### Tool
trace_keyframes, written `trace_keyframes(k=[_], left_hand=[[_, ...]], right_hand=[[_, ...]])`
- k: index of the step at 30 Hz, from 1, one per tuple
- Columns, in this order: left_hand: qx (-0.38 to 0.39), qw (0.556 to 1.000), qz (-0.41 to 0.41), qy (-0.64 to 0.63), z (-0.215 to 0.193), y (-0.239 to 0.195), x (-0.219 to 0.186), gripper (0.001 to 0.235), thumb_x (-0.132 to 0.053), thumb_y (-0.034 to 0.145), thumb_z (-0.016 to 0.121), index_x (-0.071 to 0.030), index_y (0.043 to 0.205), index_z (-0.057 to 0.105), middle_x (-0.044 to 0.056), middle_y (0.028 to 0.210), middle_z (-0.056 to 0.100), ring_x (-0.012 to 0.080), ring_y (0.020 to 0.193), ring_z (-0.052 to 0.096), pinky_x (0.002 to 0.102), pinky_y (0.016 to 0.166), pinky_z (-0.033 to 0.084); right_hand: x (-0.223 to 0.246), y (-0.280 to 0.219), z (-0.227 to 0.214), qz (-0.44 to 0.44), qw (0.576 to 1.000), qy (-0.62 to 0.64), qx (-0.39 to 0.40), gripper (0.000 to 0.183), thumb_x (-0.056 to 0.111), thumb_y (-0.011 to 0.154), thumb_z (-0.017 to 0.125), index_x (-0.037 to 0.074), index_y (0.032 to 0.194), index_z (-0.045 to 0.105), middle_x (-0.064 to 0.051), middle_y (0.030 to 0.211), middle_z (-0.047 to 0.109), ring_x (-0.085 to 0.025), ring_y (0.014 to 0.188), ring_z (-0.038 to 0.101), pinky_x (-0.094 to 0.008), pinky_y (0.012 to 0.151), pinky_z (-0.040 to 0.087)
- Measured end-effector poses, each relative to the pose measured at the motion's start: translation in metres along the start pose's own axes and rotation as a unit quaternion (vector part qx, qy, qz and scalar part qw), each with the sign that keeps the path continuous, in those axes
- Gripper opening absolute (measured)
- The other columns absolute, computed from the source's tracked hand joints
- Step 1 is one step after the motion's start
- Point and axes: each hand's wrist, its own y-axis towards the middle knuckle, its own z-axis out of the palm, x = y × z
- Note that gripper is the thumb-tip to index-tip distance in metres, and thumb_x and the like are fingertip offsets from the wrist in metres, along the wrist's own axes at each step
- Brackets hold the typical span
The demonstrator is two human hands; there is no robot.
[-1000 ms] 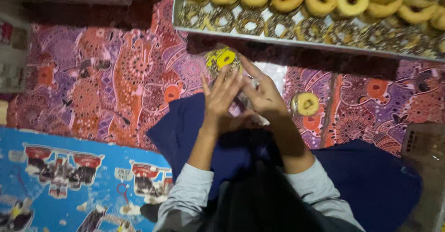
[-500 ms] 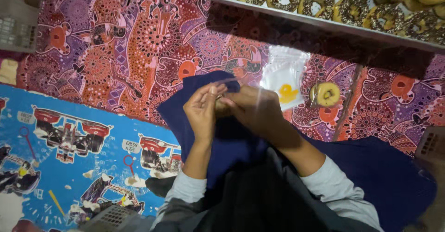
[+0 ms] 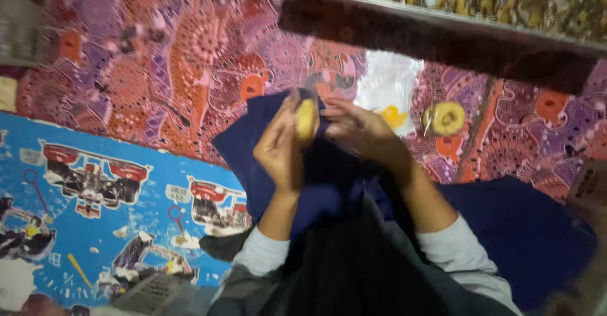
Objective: The person sits on the floor and repeatedly picks donuts from a metal tray, places them into small clear plastic bags, and sets the filled bags into a nearby crate. The person handles both plain and chocolate-sprinkled donuts.
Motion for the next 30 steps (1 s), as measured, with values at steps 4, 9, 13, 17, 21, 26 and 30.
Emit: trace_keyframes(k=[4, 9, 13, 17, 21, 26, 30], left_hand=[[-0.057, 0.967, 0.190, 0.157, 0.000, -0.016, 0.012, 0.053, -0.038, 0.111, 0.054, 0.010, 0.132, 0.055, 0.033, 0.135, 0.049, 0.0349, 0.130, 0.048, 0.031, 0.105, 0.050], [0.002, 0.963, -0.241, -0.117, -0.025, -0.006, 0.055, 0.036, -0.024, 0.112, 0.055, 0.005, 0.127, 0.071, 0.018, 0.123, 0.071, 0.0171, 0.103, 0.068, 0.030, 0.095, 0.054], [0.039, 0.982, -0.169, -0.077, -0.028, 0.001, 0.071, 0.018, -0.011, 0.110, 0.068, 0.006, 0.116, 0.073, 0.017, 0.112, 0.072, 0.0129, 0.096, 0.066, 0.027, 0.090, 0.054], [-0.053, 0.984, -0.061, -0.160, -0.016, -0.009, 0.061, 0.012, -0.013, 0.108, 0.062, -0.003, 0.102, 0.061, 0.004, 0.098, 0.061, 0.0043, 0.068, 0.051, 0.020, 0.060, 0.042], [-0.036, 0.992, -0.119, -0.031, -0.018, -0.019, 0.045, 0.018, -0.010, 0.107, 0.061, -0.001, 0.092, 0.057, 0.004, 0.089, 0.059, 0.0087, 0.066, 0.060, 0.023, 0.055, 0.048], [0.073, 0.972, -0.006, 0.221, -0.001, -0.033, 0.054, 0.004, 0.001, 0.096, 0.067, 0.003, 0.093, 0.067, 0.013, 0.093, 0.068, 0.0187, 0.077, 0.068, 0.029, 0.063, 0.055], [0.210, 0.973, 0.002, 0.095, 0.098, -0.038, 0.097, 0.020, -0.003, 0.091, 0.064, 0.004, 0.110, 0.061, 0.019, 0.106, 0.063, 0.0337, 0.095, 0.071, 0.039, 0.077, 0.061]], right_hand=[[-0.072, 0.003, 0.001, -0.079, 0.972, -0.218, -0.028, 0.051, 0.030, 0.100, 0.060, 0.002, 0.143, 0.055, -0.007, 0.111, 0.072, -0.014, 0.098, 0.066, -0.029, 0.087, 0.055], [-0.076, 0.022, 0.009, -0.083, 0.988, -0.126, -0.015, 0.043, 0.030, 0.109, 0.046, 0.001, 0.132, 0.068, -0.009, 0.120, 0.074, -0.012, 0.110, 0.067, -0.027, 0.099, 0.052], [-0.053, 0.023, 0.021, -0.242, 0.932, -0.240, -0.120, 0.034, 0.022, 0.110, 0.048, 0.003, 0.124, 0.072, -0.012, 0.115, 0.071, -0.016, 0.108, 0.065, -0.028, 0.098, 0.051], [-0.066, 0.027, 0.023, -0.365, 0.862, -0.266, -0.231, 0.014, 0.015, 0.104, 0.062, 0.003, 0.103, 0.069, -0.014, 0.106, 0.063, -0.021, 0.097, 0.062, -0.031, 0.085, 0.053], [-0.099, 0.034, 0.008, -0.318, 0.841, -0.364, -0.243, 0.018, 0.015, 0.095, 0.074, 0.003, 0.084, 0.067, -0.011, 0.083, 0.057, -0.023, 0.072, 0.057, -0.035, 0.065, 0.046], [-0.132, 0.017, -0.035, -0.117, 0.951, -0.170, -0.231, 0.015, 0.016, 0.097, 0.068, 0.010, 0.110, 0.062, -0.007, 0.094, 0.066, -0.019, 0.074, 0.059, -0.030, 0.065, 0.049], [-0.109, 0.004, -0.122, -0.394, 0.834, -0.325, -0.207, 0.027, 0.018, 0.112, 0.060, 0.001, 0.132, 0.056, -0.017, 0.120, 0.062, -0.023, 0.107, 0.061, -0.037, 0.090, 0.055]])
